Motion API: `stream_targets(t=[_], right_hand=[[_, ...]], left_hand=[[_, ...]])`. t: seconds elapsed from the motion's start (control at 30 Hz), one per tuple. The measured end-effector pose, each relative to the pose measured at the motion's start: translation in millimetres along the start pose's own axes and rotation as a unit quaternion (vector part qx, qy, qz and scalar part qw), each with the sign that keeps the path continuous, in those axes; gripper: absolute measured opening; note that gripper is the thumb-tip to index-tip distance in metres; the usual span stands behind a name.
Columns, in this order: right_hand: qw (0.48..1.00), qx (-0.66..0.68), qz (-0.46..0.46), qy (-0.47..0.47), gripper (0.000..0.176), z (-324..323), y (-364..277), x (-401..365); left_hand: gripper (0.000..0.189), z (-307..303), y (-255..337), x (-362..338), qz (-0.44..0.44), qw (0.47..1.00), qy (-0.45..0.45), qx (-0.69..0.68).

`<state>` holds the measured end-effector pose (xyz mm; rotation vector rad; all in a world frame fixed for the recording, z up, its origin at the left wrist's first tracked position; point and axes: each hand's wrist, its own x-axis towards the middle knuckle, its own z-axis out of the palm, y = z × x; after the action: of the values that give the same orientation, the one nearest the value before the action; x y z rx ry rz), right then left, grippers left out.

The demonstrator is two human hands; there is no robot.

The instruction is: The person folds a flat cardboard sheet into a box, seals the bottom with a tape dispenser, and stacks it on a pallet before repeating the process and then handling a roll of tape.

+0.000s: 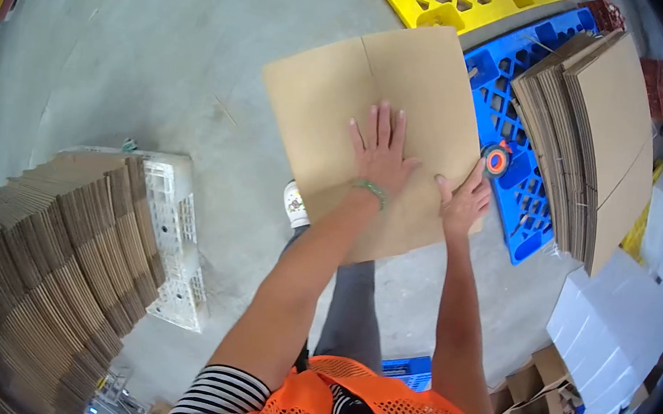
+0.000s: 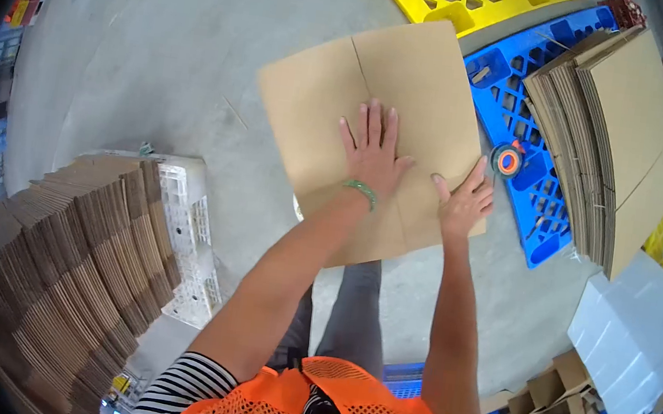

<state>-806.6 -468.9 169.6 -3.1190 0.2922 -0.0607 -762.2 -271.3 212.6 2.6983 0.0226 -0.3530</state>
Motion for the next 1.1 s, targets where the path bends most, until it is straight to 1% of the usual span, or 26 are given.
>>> stream_targets(t=[0.03, 0.1, 0.13, 0.17, 0.2, 0.23, 0.27, 0.3, 0.33, 0.37, 0.43, 0.47, 0.5, 0.53, 0.57, 0.63, 0.67, 0.73, 0.8, 0.87, 0.93, 0.97, 1.0, 1.03, 1.07, 1.1], right_hand=[[1.0, 0.015, -0.008, 0.022, 0.099, 2.9, 1.0, -1.2], [0.999, 0.034, -0.002, 0.0, 0.1, 1.2, 1.4, -6.7], [0.999, 0.053, -0.006, -0.003, 0.102, -3.0, 0.9, -2.6], [0.999, 0.054, 0.002, 0.001, 0.102, -7.9, 1.6, 3.8], [0.995, 0.09, 0.01, -0.05, 0.103, -14.0, 4.4, 4.0], [0.986, 0.125, 0.023, -0.104, 0.104, -19.6, 7.9, -4.0], [0.986, 0.125, 0.038, -0.108, 0.104, -21.9, 11.9, -9.4], [0.979, 0.149, 0.03, -0.135, 0.105, -23.1, 13.4, -9.1], [0.971, 0.171, 0.022, -0.164, 0.106, -24.6, 14.6, -11.1], [0.971, 0.169, 0.036, -0.167, 0.106, -24.9, 15.6, -14.4], [0.976, 0.176, 0.01, -0.131, 0.107, -27.8, 6.5, -17.8], [0.975, 0.174, 0.012, -0.136, 0.107, -22.7, 3.3, -15.1], [0.984, 0.138, 0.013, -0.114, 0.108, -17.7, 0.7, -12.2], [0.99, 0.1, 0.019, -0.1, 0.109, -18.1, -3.0, -21.9], [0.989, 0.1, 0.028, -0.11, 0.109, -20.4, -6.4, -30.6], [0.996, 0.077, -0.016, -0.052, 0.104, -25.4, -18.0, -27.9], [0.995, 0.077, -0.01, -0.056, 0.104, -25.9, -31.4, -36.6], [0.974, 0.105, -0.18, -0.092, 0.096, -26.2, -59.4, -54.2], [0.974, 0.102, -0.17, -0.113, 0.092, -29.8, -63.4, -53.4], [0.972, 0.104, -0.156, -0.144, 0.089, -31.9, -67.4, -60.3], [0.973, 0.129, -0.158, -0.112, 0.088, -31.4, -64.0, -55.5], [0.975, 0.118, -0.153, -0.107, 0.088, -33.7, -55.3, -50.4], [0.959, 0.174, -0.191, -0.112, 0.08, -39.3, -45.5, -50.5], [0.94, 0.228, -0.226, -0.115, 0.073, -38.2, -30.2, -44.2], [0.944, 0.217, -0.218, -0.114, 0.073, -31.0, -4.5, -32.8], [0.955, 0.238, -0.144, -0.101, 0.067, -23.7, 28.2, -22.3]], left_hand=[[0.089, 5.6, 0.3, 2.6, -0.002, 1.0, -0.004, -0.002], [0.087, 8.5, -9.2, -7.0, 0.039, 0.999, 0.03, 0.017], [0.087, 7.2, -13.2, -12.7, 0.044, 0.999, 0.025, 0.021], [0.086, 4.7, -16.3, -15.4, 0.069, 0.997, 0.037, 0.014], [0.085, 2.7, -19.2, -19.8, 0.096, 0.994, 0.044, 0.005], [0.085, 2.8, -25.1, -26.8, 0.109, 0.994, 0.03, 0.007], [0.084, 2.8, -30.6, -30.5, 0.12, 0.992, 0.038, 0.008], [0.084, 2.2, -34.0, -28.2, 0.131, 0.99, 0.051, 0.008], [0.084, 3.9, -35.6, -26.7, 0.141, 0.989, 0.043, 0.007], [0.085, 6.9, -37.8, -26.4, 0.129, 0.991, 0.014, 0.025], [0.086, 12.1, -44.6, -30.0, 0.121, 0.991, -0.029, 0.043], [0.087, 14.6, -45.9, -28.4, 0.122, 0.991, -0.019, 0.041], [0.088, 15.7, -44.2, -25.0, 0.126, 0.991, -0.011, 0.04], [0.088, 15.1, -43.9, -28.2, 0.131, 0.99, -0.026, 0.04], [0.089, 14.0, -43.5, -29.6, 0.13, 0.99, -0.026, 0.051], [0.09, 13.0, -43.5, -25.8, 0.134, 0.989, -0.021, 0.061], [0.088, 13.1, -46.3, -26.3, 0.147, 0.988, -0.014, 0.041], [0.087, 17.2, -55.1, -21.0, 0.159, 0.987, -0.007, 0.023], [0.084, 22.9, -65.5, -13.0, 0.222, 0.974, 0.028, 0.027], [0.084, 4.1, -44.8, -2.1, 0.214, 0.975, 0.022, 0.054], [0.083, -0.5, -28.1, 9.9, 0.22, 0.973, 0.027, 0.069], [0.083, 1.4, -24.4, 13.7, 0.192, 0.977, 0.004, 0.087], [0.083, 3.2, -21.6, 13.6, 0.164, 0.981, -0.024, 0.104], [0.081, 2.9, -22.5, 12.0, 0.168, 0.979, -0.02, 0.113], [0.08, 0.9, -26.2, 8.3, 0.17, 0.977, -0.018, 0.124], [0.08, 0.1, -27.9, 7.2, 0.174, 0.976, -0.015, 0.129]])
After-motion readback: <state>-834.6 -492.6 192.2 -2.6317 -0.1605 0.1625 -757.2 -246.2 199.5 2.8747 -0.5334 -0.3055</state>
